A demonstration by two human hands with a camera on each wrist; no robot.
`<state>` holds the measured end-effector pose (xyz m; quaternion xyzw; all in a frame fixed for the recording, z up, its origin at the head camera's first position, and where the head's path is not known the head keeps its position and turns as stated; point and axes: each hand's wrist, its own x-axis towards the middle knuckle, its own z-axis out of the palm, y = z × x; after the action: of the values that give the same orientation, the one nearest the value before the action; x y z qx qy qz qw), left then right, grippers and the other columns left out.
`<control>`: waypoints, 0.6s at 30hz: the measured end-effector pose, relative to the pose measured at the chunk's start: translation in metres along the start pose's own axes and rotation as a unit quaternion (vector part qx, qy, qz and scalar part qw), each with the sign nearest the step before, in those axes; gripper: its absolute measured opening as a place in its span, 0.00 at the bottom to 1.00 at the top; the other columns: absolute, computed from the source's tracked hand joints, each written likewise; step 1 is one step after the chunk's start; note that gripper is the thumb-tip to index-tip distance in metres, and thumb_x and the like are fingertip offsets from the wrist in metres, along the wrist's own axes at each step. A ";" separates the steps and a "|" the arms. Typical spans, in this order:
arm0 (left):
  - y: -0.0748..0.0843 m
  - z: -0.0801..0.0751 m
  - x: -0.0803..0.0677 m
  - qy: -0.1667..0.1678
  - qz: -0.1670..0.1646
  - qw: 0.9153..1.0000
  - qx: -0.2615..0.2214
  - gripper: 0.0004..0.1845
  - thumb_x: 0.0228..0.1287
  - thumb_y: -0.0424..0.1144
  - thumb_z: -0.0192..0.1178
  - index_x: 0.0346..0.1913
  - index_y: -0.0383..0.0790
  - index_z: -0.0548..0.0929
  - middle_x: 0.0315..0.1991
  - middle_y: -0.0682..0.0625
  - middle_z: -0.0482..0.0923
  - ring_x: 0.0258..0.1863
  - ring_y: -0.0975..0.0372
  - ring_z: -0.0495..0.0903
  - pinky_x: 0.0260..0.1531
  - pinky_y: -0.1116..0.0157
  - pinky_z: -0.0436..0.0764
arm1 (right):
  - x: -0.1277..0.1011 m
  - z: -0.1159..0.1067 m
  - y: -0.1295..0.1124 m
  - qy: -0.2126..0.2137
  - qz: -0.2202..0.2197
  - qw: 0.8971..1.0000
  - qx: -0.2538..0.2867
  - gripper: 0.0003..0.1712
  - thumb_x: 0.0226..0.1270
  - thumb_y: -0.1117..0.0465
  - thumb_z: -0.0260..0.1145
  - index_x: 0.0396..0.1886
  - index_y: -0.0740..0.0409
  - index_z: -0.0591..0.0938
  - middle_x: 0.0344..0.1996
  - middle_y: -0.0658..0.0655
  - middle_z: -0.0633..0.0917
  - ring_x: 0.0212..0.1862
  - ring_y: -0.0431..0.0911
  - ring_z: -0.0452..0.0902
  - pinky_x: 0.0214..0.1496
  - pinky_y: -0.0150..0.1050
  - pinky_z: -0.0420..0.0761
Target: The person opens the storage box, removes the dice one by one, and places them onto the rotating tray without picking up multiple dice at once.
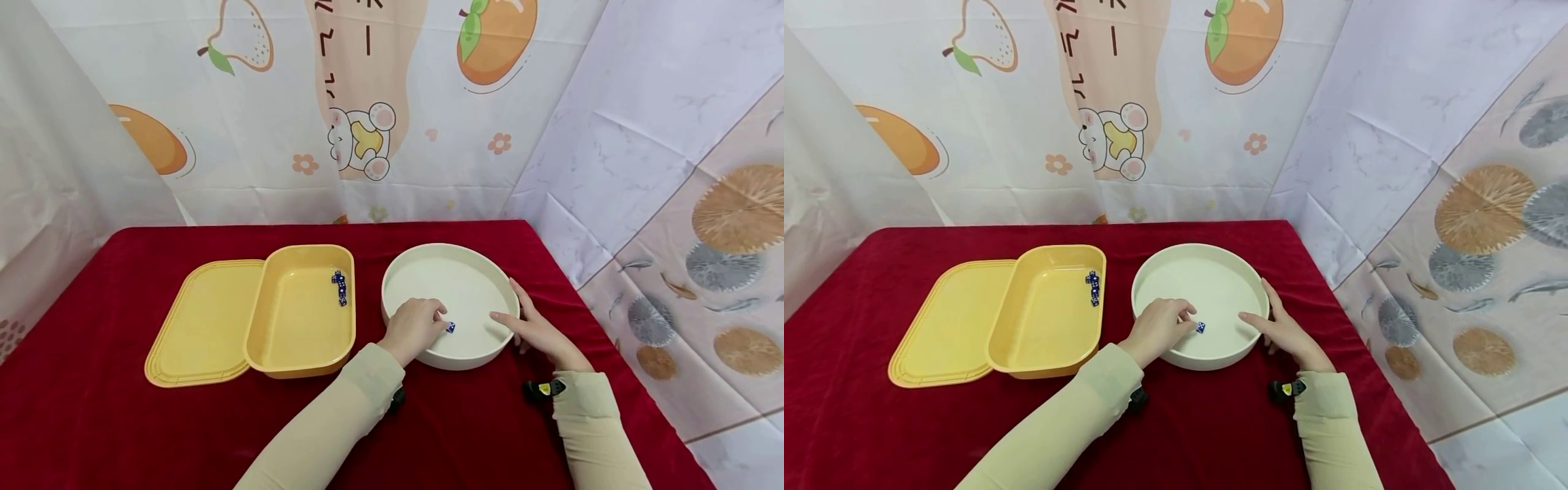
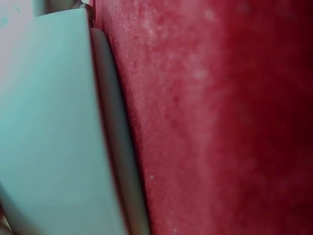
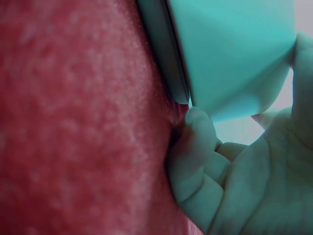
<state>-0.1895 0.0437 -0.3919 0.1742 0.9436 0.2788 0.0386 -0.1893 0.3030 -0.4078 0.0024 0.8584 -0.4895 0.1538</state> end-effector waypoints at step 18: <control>0.016 -0.049 -0.015 0.042 0.048 0.976 -0.207 0.13 0.65 0.47 0.67 0.47 0.45 0.87 0.37 0.54 0.86 0.34 0.63 0.80 0.36 0.72 0.77 | -0.001 0.001 -0.003 -0.003 -0.003 1.000 -0.007 0.57 0.69 0.45 0.63 0.80 0.39 0.32 0.17 0.53 0.73 0.21 0.44 0.71 0.23 0.42 0.78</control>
<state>-0.1788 0.0263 -0.3426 0.1952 0.8568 0.4769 0.0205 -0.1880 0.3006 -0.4054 -0.0023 0.8616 -0.4835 0.1547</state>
